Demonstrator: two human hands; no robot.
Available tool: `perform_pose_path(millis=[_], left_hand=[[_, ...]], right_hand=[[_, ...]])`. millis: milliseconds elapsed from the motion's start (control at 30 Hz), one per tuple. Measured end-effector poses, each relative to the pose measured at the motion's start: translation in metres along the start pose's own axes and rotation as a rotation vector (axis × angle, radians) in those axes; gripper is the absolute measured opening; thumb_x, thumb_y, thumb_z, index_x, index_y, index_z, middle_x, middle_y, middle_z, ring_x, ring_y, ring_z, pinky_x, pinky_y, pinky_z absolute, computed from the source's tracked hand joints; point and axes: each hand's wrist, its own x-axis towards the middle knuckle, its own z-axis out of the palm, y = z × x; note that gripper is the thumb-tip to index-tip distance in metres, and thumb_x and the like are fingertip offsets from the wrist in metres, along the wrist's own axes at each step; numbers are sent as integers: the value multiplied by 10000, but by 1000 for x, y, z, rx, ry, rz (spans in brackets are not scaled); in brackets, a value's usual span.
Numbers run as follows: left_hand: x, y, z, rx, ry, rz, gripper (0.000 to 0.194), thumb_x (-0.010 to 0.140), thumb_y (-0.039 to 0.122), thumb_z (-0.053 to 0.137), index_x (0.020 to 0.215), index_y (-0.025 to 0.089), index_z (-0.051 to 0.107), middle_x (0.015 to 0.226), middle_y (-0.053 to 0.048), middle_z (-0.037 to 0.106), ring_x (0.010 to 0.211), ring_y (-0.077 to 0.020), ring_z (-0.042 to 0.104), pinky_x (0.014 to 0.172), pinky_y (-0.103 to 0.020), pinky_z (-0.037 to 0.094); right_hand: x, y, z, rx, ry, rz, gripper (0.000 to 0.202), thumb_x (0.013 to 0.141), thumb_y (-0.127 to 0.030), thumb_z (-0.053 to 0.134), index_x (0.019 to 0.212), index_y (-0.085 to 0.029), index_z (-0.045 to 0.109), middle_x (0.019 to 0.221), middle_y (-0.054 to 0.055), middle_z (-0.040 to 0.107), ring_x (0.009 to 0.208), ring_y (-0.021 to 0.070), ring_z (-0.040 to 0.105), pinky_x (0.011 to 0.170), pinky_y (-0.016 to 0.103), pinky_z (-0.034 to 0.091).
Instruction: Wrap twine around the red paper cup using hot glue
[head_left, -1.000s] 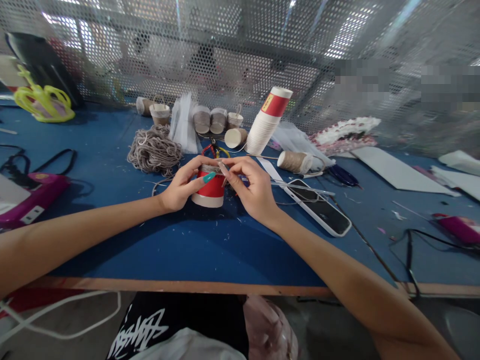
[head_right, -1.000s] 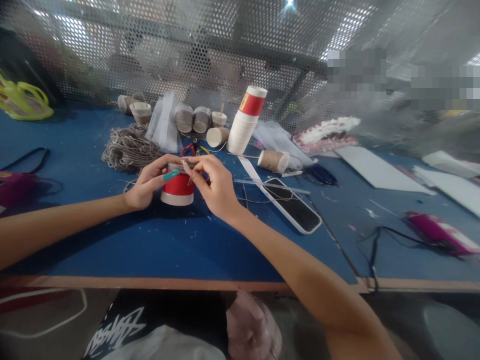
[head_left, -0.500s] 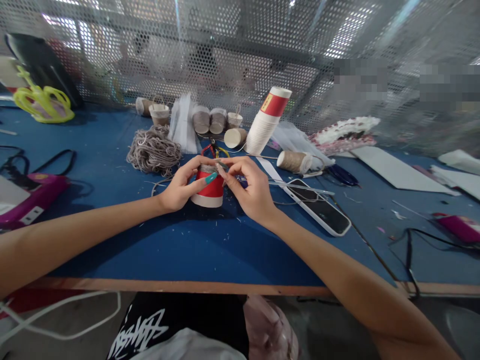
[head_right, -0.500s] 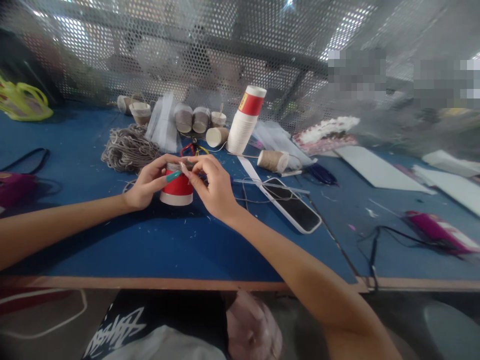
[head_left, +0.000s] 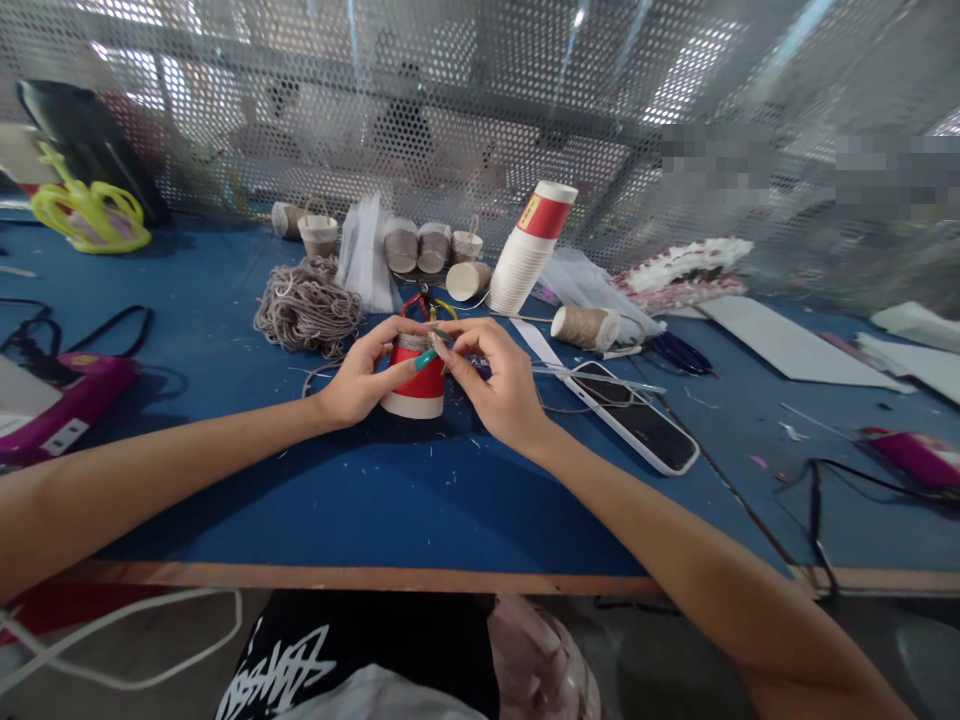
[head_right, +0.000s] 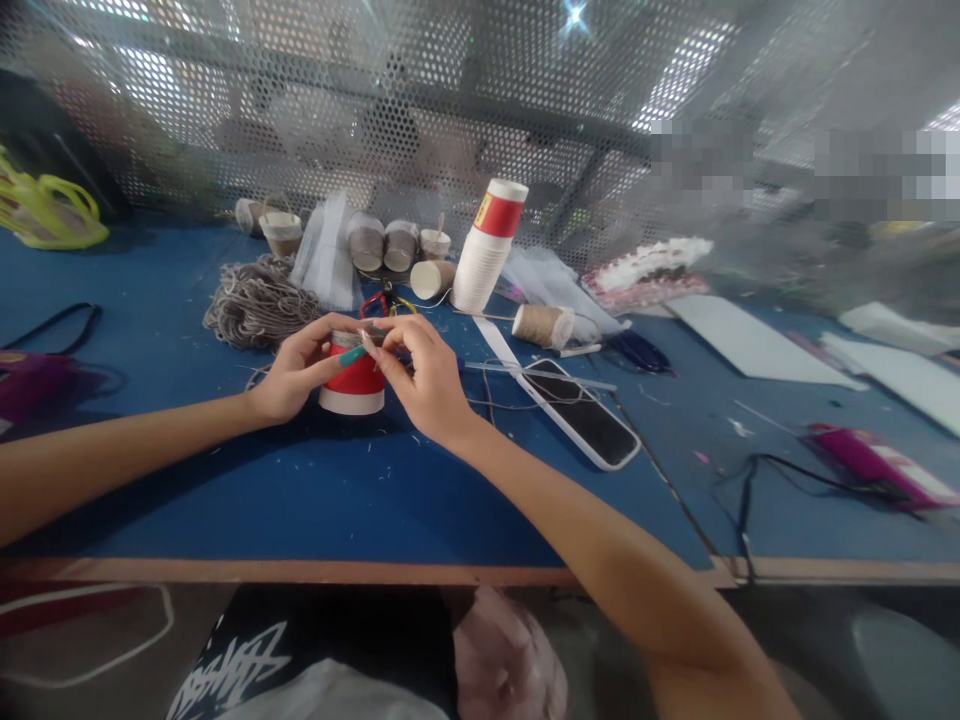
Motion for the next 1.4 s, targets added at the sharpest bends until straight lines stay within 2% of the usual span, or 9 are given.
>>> perform_pose_path(millis=[267, 533, 667, 767, 900, 1000, 1167, 1233, 1400], left_hand=[[0, 1, -1, -30, -8, 7, 326, 809, 403, 677, 1029, 168, 625, 906, -38, 699, 789, -177, 653, 736, -296, 520], [0, -3, -3, -33, 6, 23, 342, 840, 462, 621, 1032, 179, 634, 951, -52, 672, 854, -187, 615, 783, -312, 489], [1, -5, -7, 152, 15, 93, 407, 868, 543, 543, 1038, 191, 656, 1028, -82, 643, 1018, -250, 567, 961, -413, 401], [2, -6, -8, 324, 32, 134, 432, 801, 581, 630, 1015, 207, 674, 1086, -93, 594, 1130, -291, 502, 1050, -484, 314], [2, -5, -4, 445, 59, 131, 538, 643, 596, 785, 1018, 227, 673, 1138, -94, 516, 1188, -322, 450, 1084, -534, 282], [1, -2, 1, 447, -37, 162, 621, 564, 546, 854, 1046, 208, 658, 1128, -111, 479, 1187, -336, 458, 1085, -518, 329], [1, -2, 9, 411, -89, 111, 811, 523, 403, 896, 1226, 216, 537, 1198, -125, 455, 1191, -343, 487, 1057, -510, 403], [1, -3, 11, 382, -97, 28, 904, 526, 346, 891, 1307, 224, 452, 1253, -139, 461, 1196, -347, 497, 1017, -515, 440], [-2, -5, 14, 269, -22, -121, 854, 548, 283, 865, 1274, 218, 419, 1259, -134, 554, 1185, -341, 552, 1065, -524, 397]], right_hand=[[-2, 7, 5, 98, 63, 32, 173, 928, -383, 535, 857, -234, 485, 1083, 75, 579, 1069, 182, 598, 845, 361, 534], [-9, 13, 4, 187, 89, 110, 219, 960, -451, 434, 995, -235, 441, 1088, 63, 532, 1005, 146, 566, 851, 333, 510], [-8, 11, 0, 137, 135, 121, 284, 960, -503, 408, 1012, -228, 451, 1043, 61, 550, 949, 152, 580, 864, 347, 502], [-7, 12, -2, 104, 130, 201, 361, 945, -582, 373, 963, -233, 467, 903, 35, 576, 855, 165, 595, 778, 335, 508], [-3, 15, -8, -53, 67, 314, 530, 928, -677, 203, 860, -234, 484, 787, 25, 594, 768, 174, 600, 695, 317, 492], [3, 17, -20, -148, 51, 304, 531, 937, -650, 189, 764, -236, 473, 717, 18, 597, 671, 170, 582, 639, 307, 461], [17, 25, -43, -368, -24, 276, 400, 883, -490, 465, 568, -251, 399, 467, -19, 479, 462, 165, 475, 527, 299, 352], [19, 26, -47, -462, -18, 262, 330, 876, -427, 459, 599, -253, 409, 518, -1, 509, 507, 182, 497, 563, 311, 375], [18, 22, -44, -655, 27, 268, 160, 877, -369, 435, 840, -222, 486, 879, 111, 634, 857, 260, 604, 800, 392, 478]])
